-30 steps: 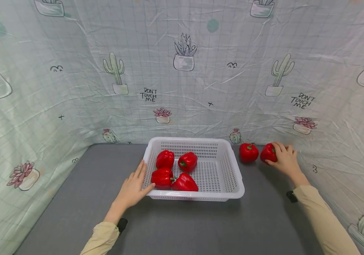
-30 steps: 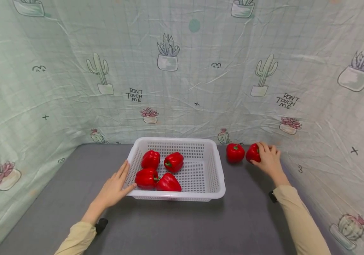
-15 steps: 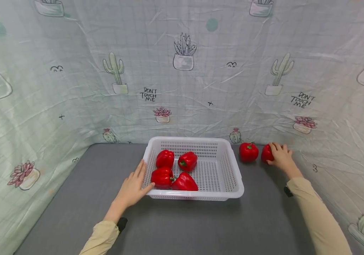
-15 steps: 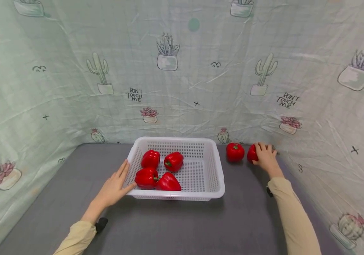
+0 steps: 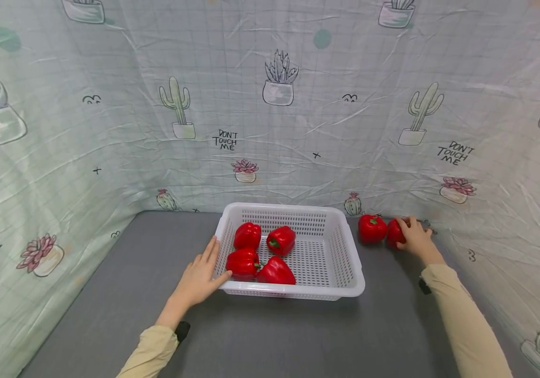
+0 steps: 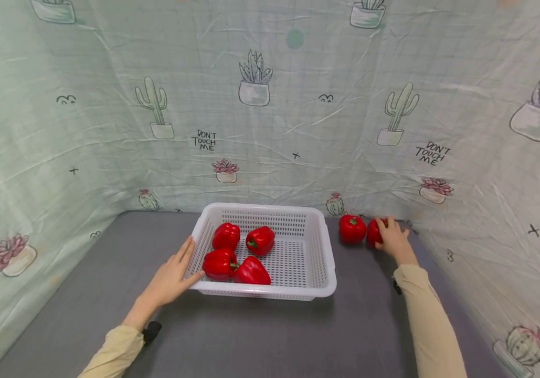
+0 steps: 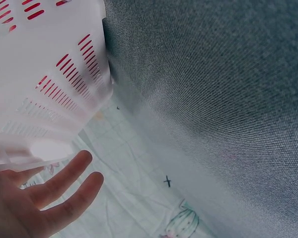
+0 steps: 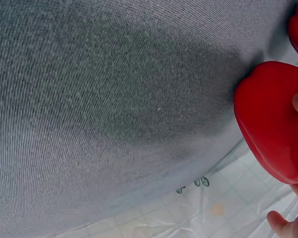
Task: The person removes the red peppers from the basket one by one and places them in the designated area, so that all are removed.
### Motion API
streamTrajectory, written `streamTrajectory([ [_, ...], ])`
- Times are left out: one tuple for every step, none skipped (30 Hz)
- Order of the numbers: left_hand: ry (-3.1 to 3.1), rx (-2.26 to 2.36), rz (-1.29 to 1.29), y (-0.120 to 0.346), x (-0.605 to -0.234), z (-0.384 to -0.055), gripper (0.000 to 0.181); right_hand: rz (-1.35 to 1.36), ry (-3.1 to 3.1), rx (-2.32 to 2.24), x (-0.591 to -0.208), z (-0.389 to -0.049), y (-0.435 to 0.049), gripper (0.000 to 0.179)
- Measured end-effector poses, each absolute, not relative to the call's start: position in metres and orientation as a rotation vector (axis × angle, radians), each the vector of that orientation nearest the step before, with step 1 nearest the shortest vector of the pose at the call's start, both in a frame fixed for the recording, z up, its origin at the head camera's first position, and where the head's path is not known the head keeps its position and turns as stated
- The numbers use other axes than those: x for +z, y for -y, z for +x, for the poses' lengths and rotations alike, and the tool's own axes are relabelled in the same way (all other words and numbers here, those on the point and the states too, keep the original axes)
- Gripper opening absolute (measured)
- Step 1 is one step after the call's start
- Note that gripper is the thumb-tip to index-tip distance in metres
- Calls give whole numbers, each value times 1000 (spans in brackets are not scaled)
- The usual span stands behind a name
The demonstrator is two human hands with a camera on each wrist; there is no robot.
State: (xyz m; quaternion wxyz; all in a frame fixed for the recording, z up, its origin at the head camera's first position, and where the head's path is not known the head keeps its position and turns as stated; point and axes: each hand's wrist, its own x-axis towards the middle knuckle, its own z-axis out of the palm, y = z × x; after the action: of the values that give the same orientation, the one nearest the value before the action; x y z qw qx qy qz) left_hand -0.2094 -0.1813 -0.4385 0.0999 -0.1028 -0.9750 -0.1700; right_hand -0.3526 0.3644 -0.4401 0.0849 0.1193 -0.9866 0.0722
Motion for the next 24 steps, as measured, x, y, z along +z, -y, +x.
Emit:
streamTrajectory([
  [2882,-504,-302,181,-439,-209,81,354,2941,204,-441,-353,-364,68],
  [2882,-503,-300,181,-439,-209,81,350,2940,198,-441,-353,-364,68],
  [2883,-502,-298,181,-439,-209,81,347,2937,187,-442,-354,-364,68],
  [2881,-503,-297,181,-440,-209,81,342,2934,176,-442,-354,-364,67],
  [2881,-504,-295,181,-440,-209,81,339,2930,162,-442,-355,-363,67],
  [2881,-508,-294,181,-440,-209,81,338,2926,150,-442,-355,-362,67],
  [2880,-509,-294,180,-440,-208,81,340,2920,137,-443,-355,-361,67],
  [2879,-511,-293,180,-440,-208,81,345,2914,124,-443,-355,-361,68],
  [2878,-514,-293,180,-440,-208,81,349,2908,114,-443,-354,-360,69],
  [2877,-515,-294,180,-440,-208,81,353,2905,105,-444,-354,-360,70],
  [2876,-515,-295,180,-440,-208,81,356,2902,102,-444,-353,-359,71],
  [2874,-513,-296,180,-440,-208,81,358,2899,102,-445,-353,-359,71],
  [2874,-511,-297,180,-440,-208,81,358,2896,104,-445,-353,-359,71],
  [2874,-510,-297,180,-440,-208,81,357,2893,109,-446,-352,-358,71],
  [2876,-506,-296,180,-440,-208,81,354,2889,116,-447,-352,-358,71],
  [2878,-502,-295,180,-440,-209,81,349,2885,122,-448,-352,-358,70],
  [2879,-500,-294,180,-440,-209,81,342,2879,132,-449,-353,-359,70],
  [2880,-499,-293,180,-440,-209,81,335,2871,141,-450,-353,-359,69],
  [2881,-501,-293,181,-439,-209,81,328,2864,149,-451,-353,-359,69],
  [2880,-502,-294,180,-439,-209,81,323,2856,157,-452,-354,-360,69],
  [2879,-503,-294,180,-439,-209,81,318,2848,167,-453,-354,-361,69],
  [2878,-507,-296,180,-439,-209,81,313,2842,177,-454,-354,-362,69],
  [2877,-510,-297,180,-438,-209,81,309,2835,183,-454,-355,-363,69],
  [2876,-510,-297,180,-438,-209,81,305,2832,193,-455,-355,-363,70],
])
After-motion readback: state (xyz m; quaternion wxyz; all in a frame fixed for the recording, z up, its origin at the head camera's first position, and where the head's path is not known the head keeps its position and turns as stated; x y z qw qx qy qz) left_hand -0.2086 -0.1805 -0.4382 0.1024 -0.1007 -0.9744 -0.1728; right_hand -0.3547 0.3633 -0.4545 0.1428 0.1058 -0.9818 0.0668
